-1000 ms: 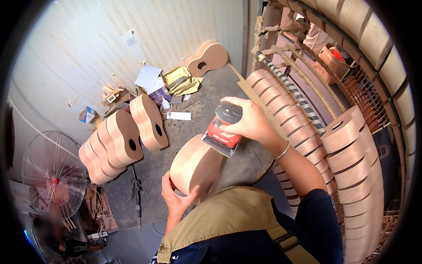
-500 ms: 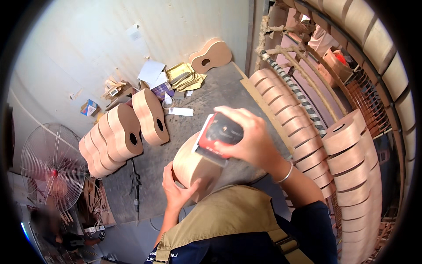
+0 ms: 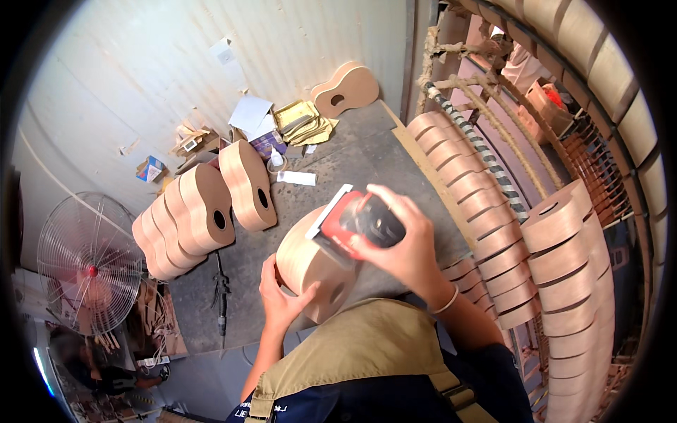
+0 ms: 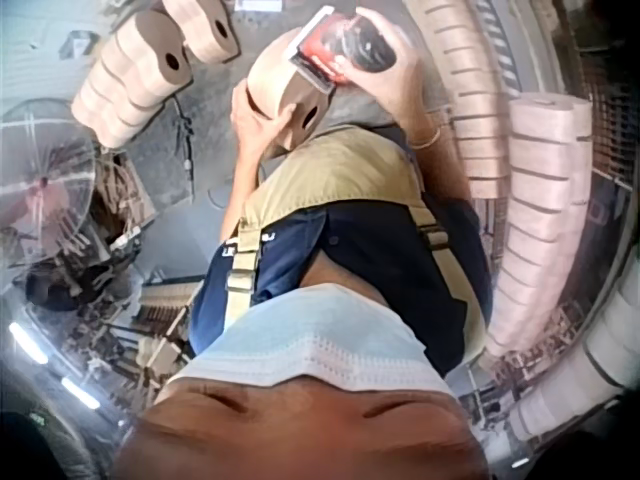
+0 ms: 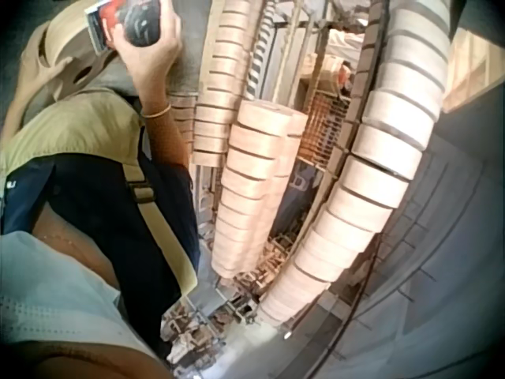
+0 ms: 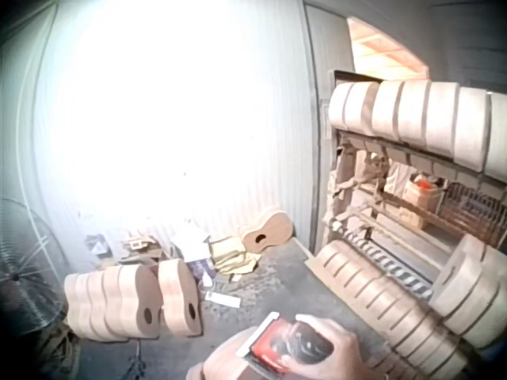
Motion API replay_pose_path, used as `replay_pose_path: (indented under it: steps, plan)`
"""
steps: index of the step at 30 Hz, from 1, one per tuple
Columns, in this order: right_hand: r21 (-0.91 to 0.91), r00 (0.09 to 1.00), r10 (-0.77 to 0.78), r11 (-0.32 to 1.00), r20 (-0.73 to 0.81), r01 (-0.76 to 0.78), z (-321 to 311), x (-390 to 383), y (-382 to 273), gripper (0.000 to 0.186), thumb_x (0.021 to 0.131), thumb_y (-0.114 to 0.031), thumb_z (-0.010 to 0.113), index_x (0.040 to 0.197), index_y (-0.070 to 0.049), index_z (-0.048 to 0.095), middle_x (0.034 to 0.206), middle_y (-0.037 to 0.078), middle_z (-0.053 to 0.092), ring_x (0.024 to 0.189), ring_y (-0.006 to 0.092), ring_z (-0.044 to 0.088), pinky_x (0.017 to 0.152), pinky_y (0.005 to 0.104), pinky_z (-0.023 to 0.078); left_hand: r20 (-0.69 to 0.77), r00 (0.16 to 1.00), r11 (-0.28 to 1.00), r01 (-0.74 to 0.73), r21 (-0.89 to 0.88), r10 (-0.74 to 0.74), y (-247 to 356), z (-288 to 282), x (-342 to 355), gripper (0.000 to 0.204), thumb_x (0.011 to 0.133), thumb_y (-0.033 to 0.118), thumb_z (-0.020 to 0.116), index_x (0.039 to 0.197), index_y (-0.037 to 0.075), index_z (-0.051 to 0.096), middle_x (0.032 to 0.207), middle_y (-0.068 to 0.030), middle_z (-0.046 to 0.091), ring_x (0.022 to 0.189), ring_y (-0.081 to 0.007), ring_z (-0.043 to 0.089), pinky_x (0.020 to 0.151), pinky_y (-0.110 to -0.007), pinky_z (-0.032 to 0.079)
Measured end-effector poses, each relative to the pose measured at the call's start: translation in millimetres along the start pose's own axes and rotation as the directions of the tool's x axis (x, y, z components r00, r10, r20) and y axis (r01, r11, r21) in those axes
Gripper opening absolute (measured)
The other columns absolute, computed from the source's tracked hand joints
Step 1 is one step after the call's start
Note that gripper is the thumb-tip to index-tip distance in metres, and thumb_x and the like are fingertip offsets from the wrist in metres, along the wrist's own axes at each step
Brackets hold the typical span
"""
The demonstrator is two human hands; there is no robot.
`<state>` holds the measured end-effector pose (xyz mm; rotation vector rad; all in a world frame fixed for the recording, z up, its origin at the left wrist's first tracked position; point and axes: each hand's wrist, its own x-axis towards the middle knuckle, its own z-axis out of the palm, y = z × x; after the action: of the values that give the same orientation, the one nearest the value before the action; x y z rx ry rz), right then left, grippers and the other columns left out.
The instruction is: The person uses a handheld electric sander to smooth the surface and edges of unfinished wooden guitar bodies. They handle the bodies one at a time, sanding the top, sides, and around the soundhole before placing them back in a stack.
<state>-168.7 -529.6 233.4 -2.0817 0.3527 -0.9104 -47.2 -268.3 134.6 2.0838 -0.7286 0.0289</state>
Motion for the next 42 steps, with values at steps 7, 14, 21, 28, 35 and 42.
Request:
replay_pose_path:
  steps: [7, 14, 21, 28, 35, 42]
  plan:
    - [-0.025, 0.963, -0.259, 0.966, -0.078, 0.258, 27.4, -36.9, -8.4, 0.076, 0.070, -0.009, 0.098, 0.141, -0.005, 0.072, 0.130, 0.016, 0.072, 0.112, 0.0356, 0.077, 0.093, 0.0426, 0.065, -0.015, 1.000, 0.999, 0.024, -0.026, -0.024, -3.0, 5.8, 13.9, 0.097, 0.067, 0.031, 0.103, 0.145, -0.003, 0.056, 0.128, -0.0189, 0.072, 0.112, -0.0292, 0.074, 0.094, -0.041, 0.061]
    - [-0.101, 0.978, -0.046, 0.995, -0.202, 0.026, 31.4, -14.6, 31.3, 0.076, 0.075, -0.012, 0.096, 0.145, -0.005, 0.068, 0.126, 0.020, 0.073, 0.111, 0.0376, 0.075, 0.097, 0.0451, 0.061, -0.014, 0.995, 0.985, 0.099, -0.143, -0.102, -14.7, -5.6, 0.0, 0.096, 0.067, 0.033, 0.104, 0.144, -0.002, 0.057, 0.129, -0.0187, 0.071, 0.114, -0.0328, 0.074, 0.097, -0.044, 0.061]
    - [0.178, 0.944, 0.259, 0.958, -0.202, -0.225, 32.1, 1.1, 91.6, 0.073, 0.074, -0.012, 0.098, 0.142, -0.003, 0.071, 0.117, 0.016, 0.080, 0.110, 0.0267, 0.078, 0.100, 0.0408, 0.061, -0.013, 0.998, 0.991, 0.053, -0.124, -0.055, -17.5, -6.2, -4.2, 0.098, 0.069, 0.027, 0.105, 0.148, -0.001, 0.054, 0.130, -0.0159, 0.072, 0.114, -0.0248, 0.075, 0.094, -0.040, 0.065]
    - [-0.017, 0.995, -0.004, 1.000, -0.099, 0.003, 21.9, 10.4, 32.3, 0.074, 0.074, -0.012, 0.096, 0.143, -0.007, 0.072, 0.126, 0.016, 0.077, 0.112, 0.0290, 0.079, 0.096, 0.0385, 0.062, -0.019, 0.999, 0.999, 0.041, -0.018, -0.041, -5.6, -2.8, 3.3, 0.100, 0.067, 0.029, 0.105, 0.147, -0.002, 0.054, 0.130, -0.0191, 0.071, 0.112, -0.0283, 0.076, 0.093, -0.041, 0.063]
    - [-0.096, 0.952, -0.303, 0.947, 0.035, 0.305, 15.0, -6.9, -25.9, 0.079, 0.068, -0.010, 0.096, 0.143, -0.011, 0.072, 0.128, 0.013, 0.071, 0.109, 0.0339, 0.077, 0.090, 0.0423, 0.064, -0.054, 0.998, 0.999, 0.033, -0.010, -0.034, 10.8, 13.4, 16.6, 0.099, 0.065, 0.031, 0.102, 0.145, -0.003, 0.055, 0.130, -0.0213, 0.071, 0.117, -0.0373, 0.073, 0.101, -0.046, 0.059]
    - [-0.183, 0.979, -0.198, 0.965, -0.044, 0.187, 16.5, 3.4, -18.2, 0.076, 0.071, -0.011, 0.095, 0.144, -0.011, 0.072, 0.127, 0.015, 0.072, 0.108, 0.0352, 0.077, 0.090, 0.0432, 0.064, -0.024, 0.999, 0.996, 0.031, -0.080, -0.033, 4.4, 5.0, 8.4, 0.098, 0.068, 0.033, 0.102, 0.146, -0.002, 0.055, 0.133, -0.0219, 0.067, 0.120, -0.0420, 0.070, 0.101, -0.049, 0.058]
